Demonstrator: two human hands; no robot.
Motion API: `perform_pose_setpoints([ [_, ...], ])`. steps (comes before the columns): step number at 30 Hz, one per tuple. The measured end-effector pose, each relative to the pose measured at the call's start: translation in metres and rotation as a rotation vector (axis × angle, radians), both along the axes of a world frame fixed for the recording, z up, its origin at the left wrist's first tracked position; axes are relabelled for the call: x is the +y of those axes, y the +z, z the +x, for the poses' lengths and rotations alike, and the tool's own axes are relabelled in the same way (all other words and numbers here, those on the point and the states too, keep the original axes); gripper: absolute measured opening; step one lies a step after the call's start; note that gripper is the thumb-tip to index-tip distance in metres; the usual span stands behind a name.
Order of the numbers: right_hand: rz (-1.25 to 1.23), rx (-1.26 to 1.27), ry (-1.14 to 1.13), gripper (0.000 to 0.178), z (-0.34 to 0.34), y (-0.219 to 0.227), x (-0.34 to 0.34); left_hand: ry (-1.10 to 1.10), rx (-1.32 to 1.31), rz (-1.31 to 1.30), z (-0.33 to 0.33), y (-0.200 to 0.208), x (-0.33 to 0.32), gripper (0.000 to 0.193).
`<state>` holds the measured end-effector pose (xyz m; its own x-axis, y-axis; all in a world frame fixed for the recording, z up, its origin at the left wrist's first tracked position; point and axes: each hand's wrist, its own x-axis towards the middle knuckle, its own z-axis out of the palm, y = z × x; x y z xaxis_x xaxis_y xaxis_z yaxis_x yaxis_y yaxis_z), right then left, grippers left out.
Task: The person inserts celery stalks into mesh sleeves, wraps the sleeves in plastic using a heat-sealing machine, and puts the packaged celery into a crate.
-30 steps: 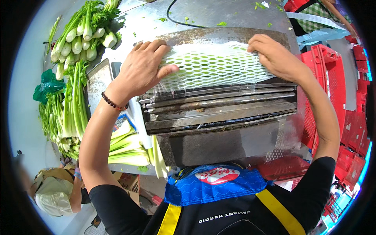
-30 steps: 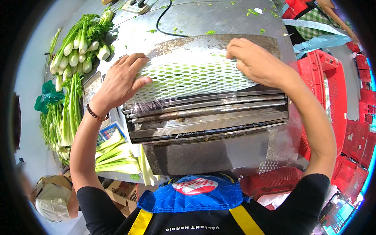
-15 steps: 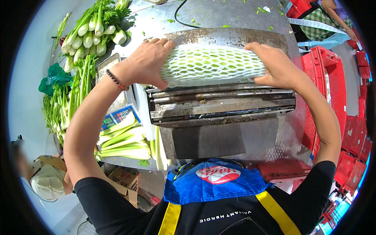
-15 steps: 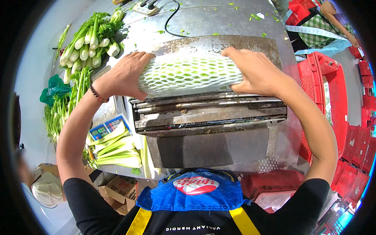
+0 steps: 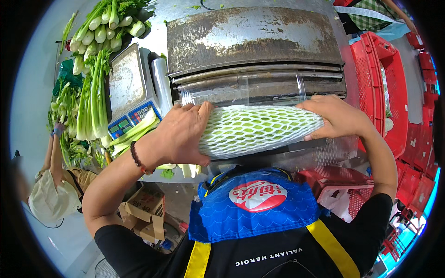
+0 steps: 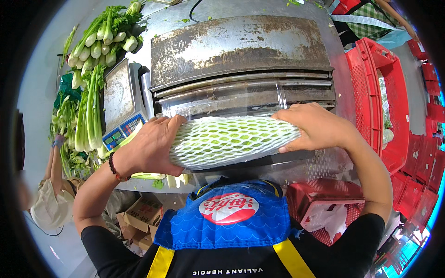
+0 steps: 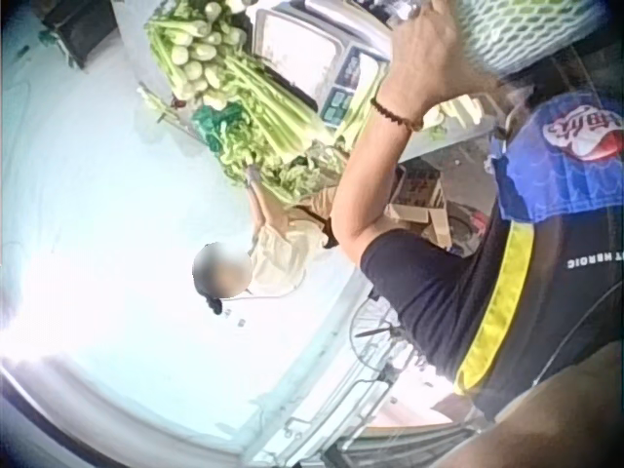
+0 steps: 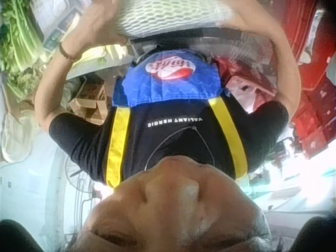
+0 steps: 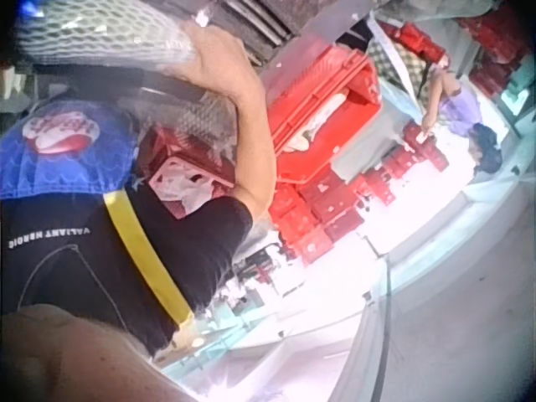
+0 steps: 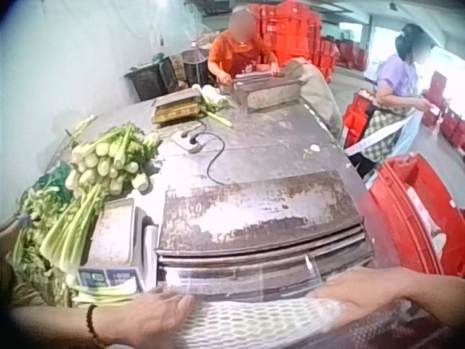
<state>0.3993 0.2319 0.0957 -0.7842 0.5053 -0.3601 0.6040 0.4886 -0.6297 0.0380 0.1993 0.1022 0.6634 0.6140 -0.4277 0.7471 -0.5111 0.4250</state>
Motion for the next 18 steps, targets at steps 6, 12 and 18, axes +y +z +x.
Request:
perform_pose_setpoints([
  [6,0.219,-0.044,0.005,0.098,-0.011,0.007,-0.029,0.064,-0.188,-0.25,-0.01,-0.01,0.001,0.071],
  [12,0.574,-0.074,-0.056,0.128,-0.037,0.013,-0.073,0.078,-0.224,-0.322,-0.012,-0.02,-0.002,0.073],
  [18,0.926,-0.029,0.154,0.092,-0.063,-0.039,-0.077,0.084,-0.173,-0.438,-0.007,-0.015,-0.002,0.081],
])
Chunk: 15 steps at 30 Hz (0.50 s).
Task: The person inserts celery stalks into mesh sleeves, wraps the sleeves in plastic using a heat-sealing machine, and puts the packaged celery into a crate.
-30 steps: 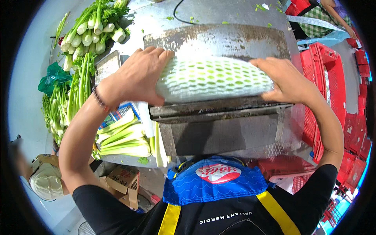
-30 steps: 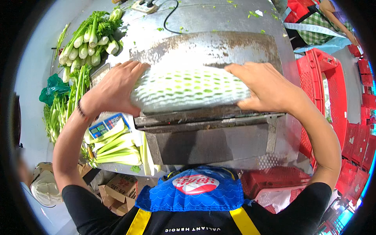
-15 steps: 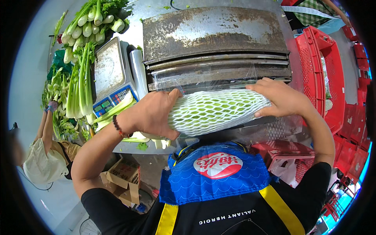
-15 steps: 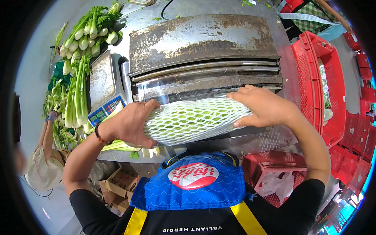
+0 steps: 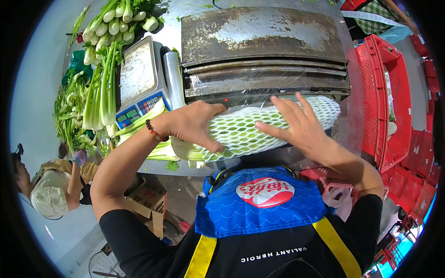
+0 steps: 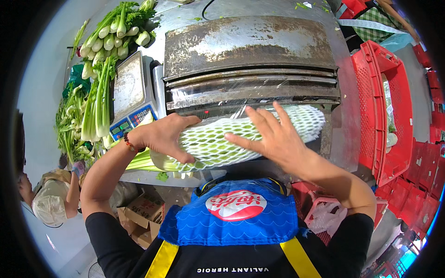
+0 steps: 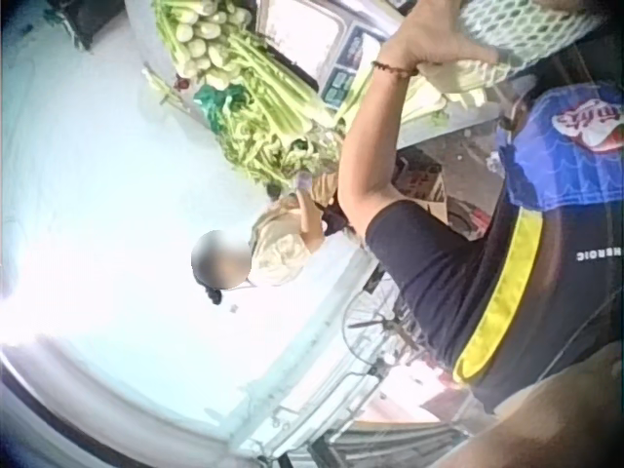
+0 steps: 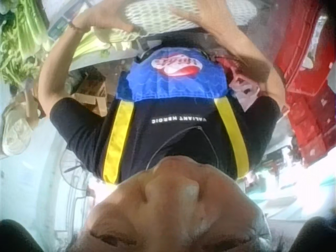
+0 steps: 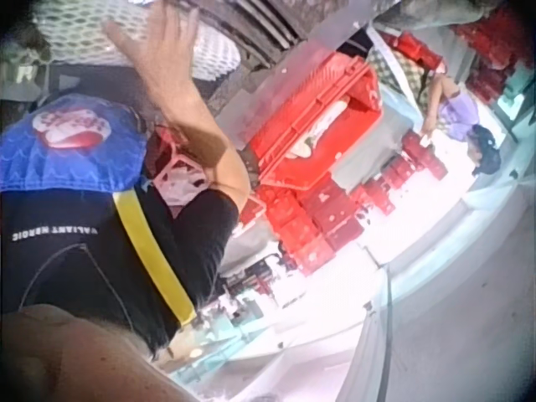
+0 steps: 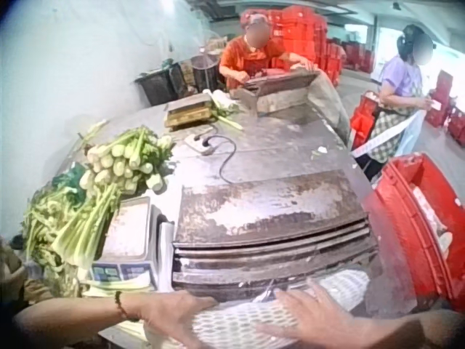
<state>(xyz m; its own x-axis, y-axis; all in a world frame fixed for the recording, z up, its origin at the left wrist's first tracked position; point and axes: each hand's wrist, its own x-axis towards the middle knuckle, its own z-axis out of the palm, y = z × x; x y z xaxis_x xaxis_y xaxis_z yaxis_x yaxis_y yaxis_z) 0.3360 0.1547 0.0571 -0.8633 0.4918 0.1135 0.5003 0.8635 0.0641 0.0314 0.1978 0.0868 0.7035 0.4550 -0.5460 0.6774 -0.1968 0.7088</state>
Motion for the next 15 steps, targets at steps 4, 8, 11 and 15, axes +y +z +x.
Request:
perform_pose_setpoints([
  [4,-0.324,0.153,-0.085,0.084,0.002,0.001,0.007,-0.027,0.059,-0.113,0.003,0.0,0.004,0.086],
  [8,-0.45,0.175,-0.038,0.085,-0.003,0.013,0.017,-0.093,0.043,0.039,-0.008,-0.021,-0.007,0.098],
  [11,-0.509,0.142,-0.045,0.084,-0.001,0.01,0.022,-0.098,0.242,0.183,0.001,-0.008,-0.015,0.111],
  [15,-0.684,0.234,-0.083,0.078,0.003,0.002,0.03,-0.031,0.243,0.764,0.022,0.005,-0.049,0.124],
])
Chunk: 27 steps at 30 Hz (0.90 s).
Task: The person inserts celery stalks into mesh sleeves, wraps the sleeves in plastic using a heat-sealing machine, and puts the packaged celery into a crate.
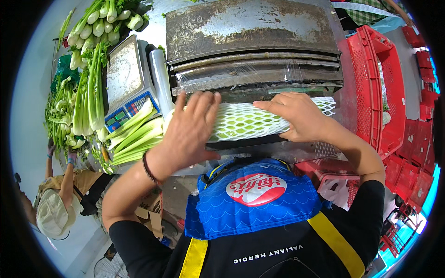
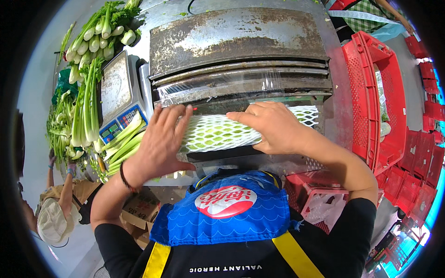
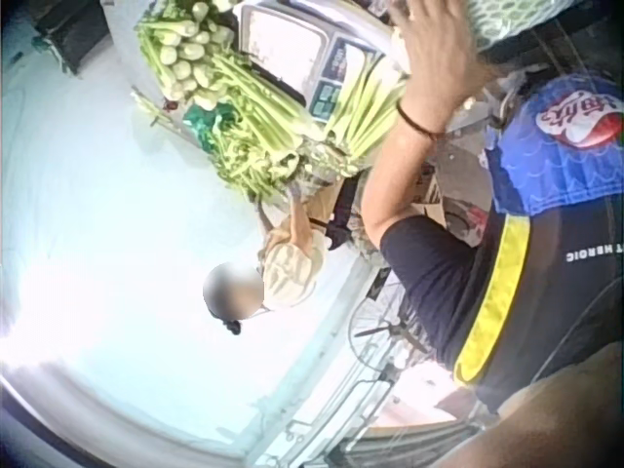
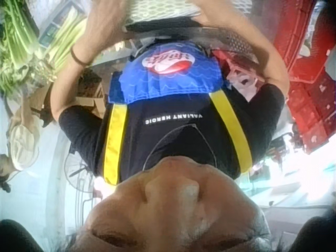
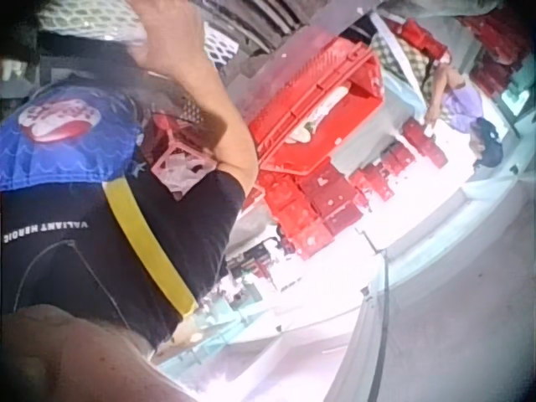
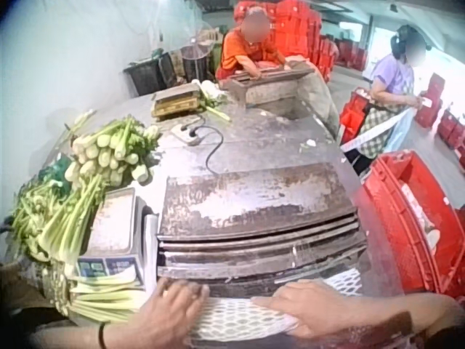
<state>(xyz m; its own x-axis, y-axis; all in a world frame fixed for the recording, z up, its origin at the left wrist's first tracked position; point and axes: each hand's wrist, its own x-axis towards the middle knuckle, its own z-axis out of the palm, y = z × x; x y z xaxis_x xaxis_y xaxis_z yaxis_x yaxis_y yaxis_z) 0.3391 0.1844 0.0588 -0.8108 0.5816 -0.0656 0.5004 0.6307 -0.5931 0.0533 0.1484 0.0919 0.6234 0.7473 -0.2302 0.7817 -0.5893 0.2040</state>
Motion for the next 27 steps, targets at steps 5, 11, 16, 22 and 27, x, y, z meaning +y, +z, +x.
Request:
perform_pose_setpoints([
  [5,-0.297,0.016,0.083,0.069,0.004,0.005,0.016,0.053,-0.197,-0.055,-0.001,-0.022,-0.005,0.079],
  [11,-0.779,-0.079,0.056,0.07,0.001,0.012,0.03,0.007,-0.303,-0.4,-0.01,-0.027,0.037,0.064],
  [16,0.089,-0.133,0.069,0.1,-0.004,0.025,-0.02,0.046,-0.347,-0.712,-0.017,-0.032,0.051,0.069],
  [22,0.078,-0.147,-0.005,0.087,0.004,0.004,-0.035,0.073,-0.251,-0.957,-0.007,-0.037,0.054,0.076],
  [27,-0.262,-0.029,0.063,0.089,0.011,0.011,-0.016,-0.007,-0.255,-0.268,0.0,-0.011,0.001,0.09],
])
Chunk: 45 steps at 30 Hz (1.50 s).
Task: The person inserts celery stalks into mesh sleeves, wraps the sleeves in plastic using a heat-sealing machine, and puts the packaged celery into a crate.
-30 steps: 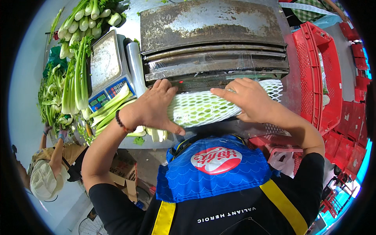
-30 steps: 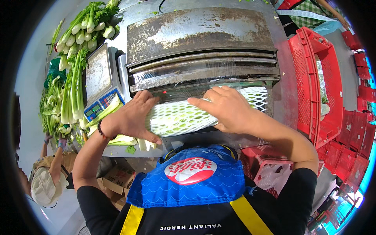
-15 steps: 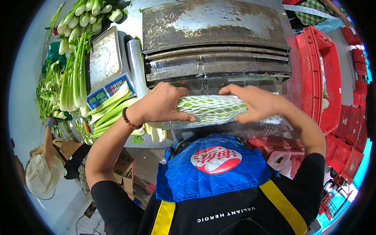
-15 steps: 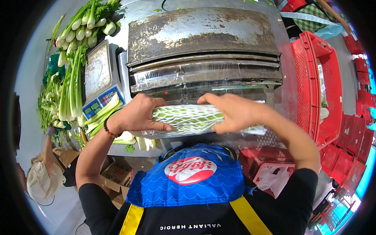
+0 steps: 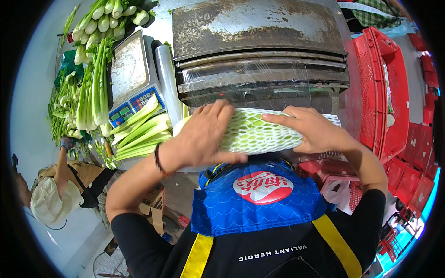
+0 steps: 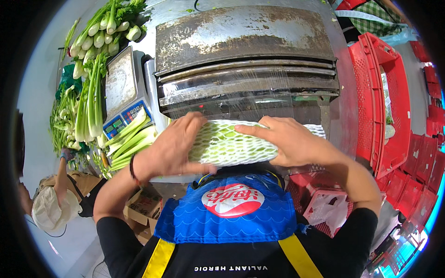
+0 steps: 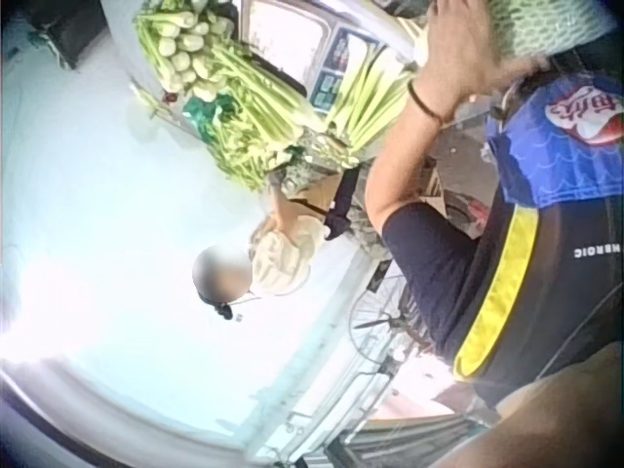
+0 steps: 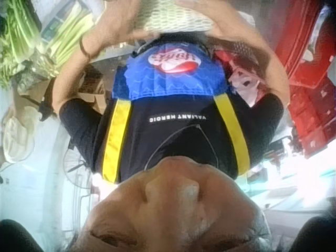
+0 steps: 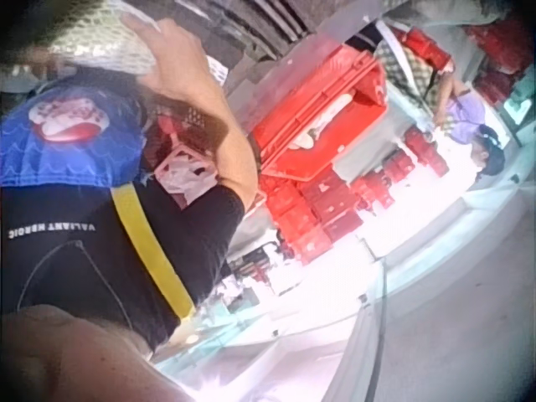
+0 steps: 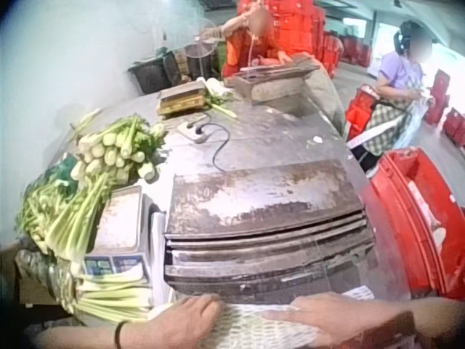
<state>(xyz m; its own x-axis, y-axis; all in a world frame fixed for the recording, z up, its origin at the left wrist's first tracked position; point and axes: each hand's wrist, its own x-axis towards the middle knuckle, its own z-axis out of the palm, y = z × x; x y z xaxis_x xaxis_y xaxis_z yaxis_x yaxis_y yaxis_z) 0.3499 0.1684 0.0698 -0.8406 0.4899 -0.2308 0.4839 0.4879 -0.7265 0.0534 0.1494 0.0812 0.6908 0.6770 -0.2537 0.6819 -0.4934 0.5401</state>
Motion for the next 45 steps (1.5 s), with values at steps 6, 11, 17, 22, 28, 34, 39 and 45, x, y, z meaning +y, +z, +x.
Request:
perform_pose_setpoints([
  [6,-0.42,0.128,0.192,0.086,0.002,-0.012,0.022,0.106,0.0,0.013,-0.001,-0.002,-0.029,0.07],
  [11,-0.692,0.019,0.16,0.088,0.004,-0.039,0.03,0.058,-0.192,-0.104,-0.013,-0.035,0.001,0.047],
  [17,0.237,-0.168,-0.035,0.096,-0.016,0.009,-0.034,0.006,-0.205,-0.211,-0.021,-0.031,0.006,0.056],
  [22,0.771,-0.15,-0.056,0.074,-0.014,-0.002,-0.051,0.047,-0.107,-0.493,-0.014,-0.013,0.021,0.059],
  [28,0.108,-0.259,0.038,0.082,-0.014,0.081,-0.025,0.049,-0.017,-0.633,-0.012,0.038,0.018,0.075],
  [34,-0.436,-0.042,0.028,0.093,0.001,0.064,0.008,-0.088,0.005,0.167,-0.005,0.071,-0.028,0.106],
  [39,-0.819,0.032,0.108,0.095,0.004,0.004,0.015,-0.005,0.068,-0.039,-0.004,0.025,-0.03,0.098],
  [45,0.0,-0.134,0.082,0.108,-0.006,-0.009,-0.02,-0.007,0.125,0.091,-0.004,-0.031,-0.036,0.093],
])
